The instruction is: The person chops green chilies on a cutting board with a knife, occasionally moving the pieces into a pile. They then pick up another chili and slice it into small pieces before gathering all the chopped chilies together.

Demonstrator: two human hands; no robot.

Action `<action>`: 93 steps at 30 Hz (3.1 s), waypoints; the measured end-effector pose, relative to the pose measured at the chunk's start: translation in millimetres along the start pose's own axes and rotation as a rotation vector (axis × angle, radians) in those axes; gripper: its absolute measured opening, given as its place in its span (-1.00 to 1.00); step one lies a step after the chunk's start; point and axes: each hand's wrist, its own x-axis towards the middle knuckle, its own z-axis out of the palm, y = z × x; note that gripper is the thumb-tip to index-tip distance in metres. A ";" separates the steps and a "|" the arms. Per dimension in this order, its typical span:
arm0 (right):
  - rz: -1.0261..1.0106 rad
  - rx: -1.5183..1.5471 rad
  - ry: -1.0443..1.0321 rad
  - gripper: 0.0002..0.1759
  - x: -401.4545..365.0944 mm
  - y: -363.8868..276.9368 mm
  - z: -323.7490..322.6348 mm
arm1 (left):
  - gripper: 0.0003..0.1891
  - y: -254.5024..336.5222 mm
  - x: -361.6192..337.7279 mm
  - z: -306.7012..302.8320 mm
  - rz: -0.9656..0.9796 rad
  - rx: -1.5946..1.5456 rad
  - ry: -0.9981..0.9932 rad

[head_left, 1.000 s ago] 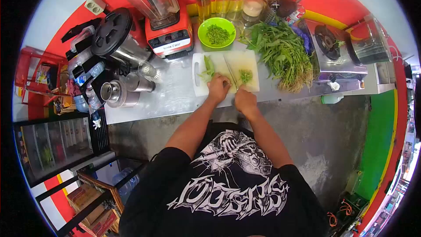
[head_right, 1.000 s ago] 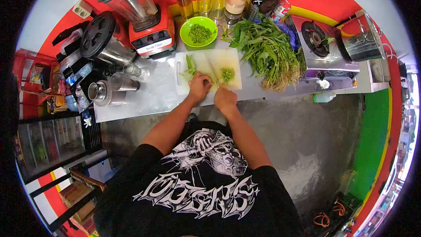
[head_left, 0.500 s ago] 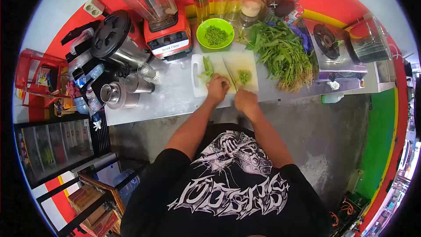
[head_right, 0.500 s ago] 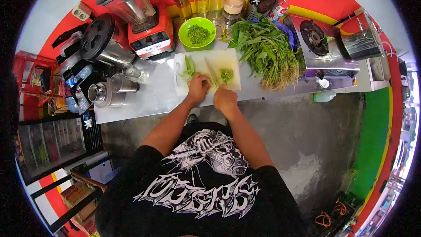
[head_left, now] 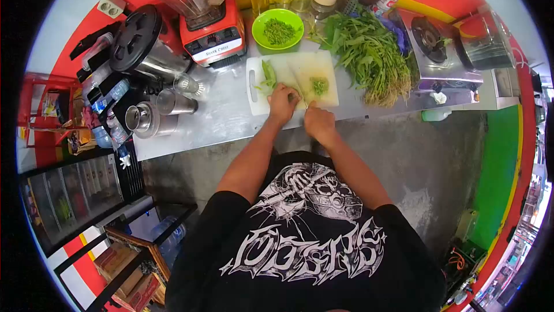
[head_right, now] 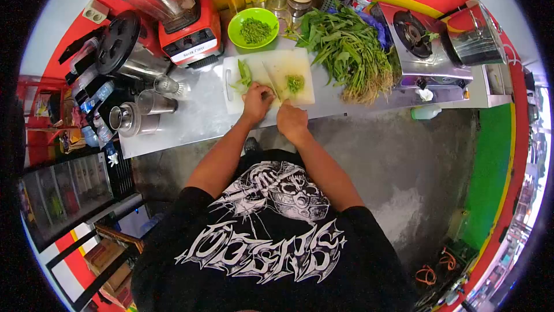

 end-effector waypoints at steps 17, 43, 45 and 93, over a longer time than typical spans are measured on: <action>0.050 -0.091 0.084 -0.72 -8.8 -10.5 0.9 | -0.84 -7.9 -2.1 -7.9 0.061 -0.173 -0.042; -0.082 0.338 -0.022 -0.66 14.1 8.9 22.9 | -0.94 27.7 -28.7 -2.9 0.037 0.059 0.219; -0.050 0.383 -0.008 -0.64 15.5 10.2 35.3 | -0.88 25.6 -28.7 -2.0 0.006 0.034 0.194; -0.012 0.265 0.103 -0.63 -28.0 29.0 -6.7 | -0.86 9.0 30.8 3.1 -0.216 0.047 -0.205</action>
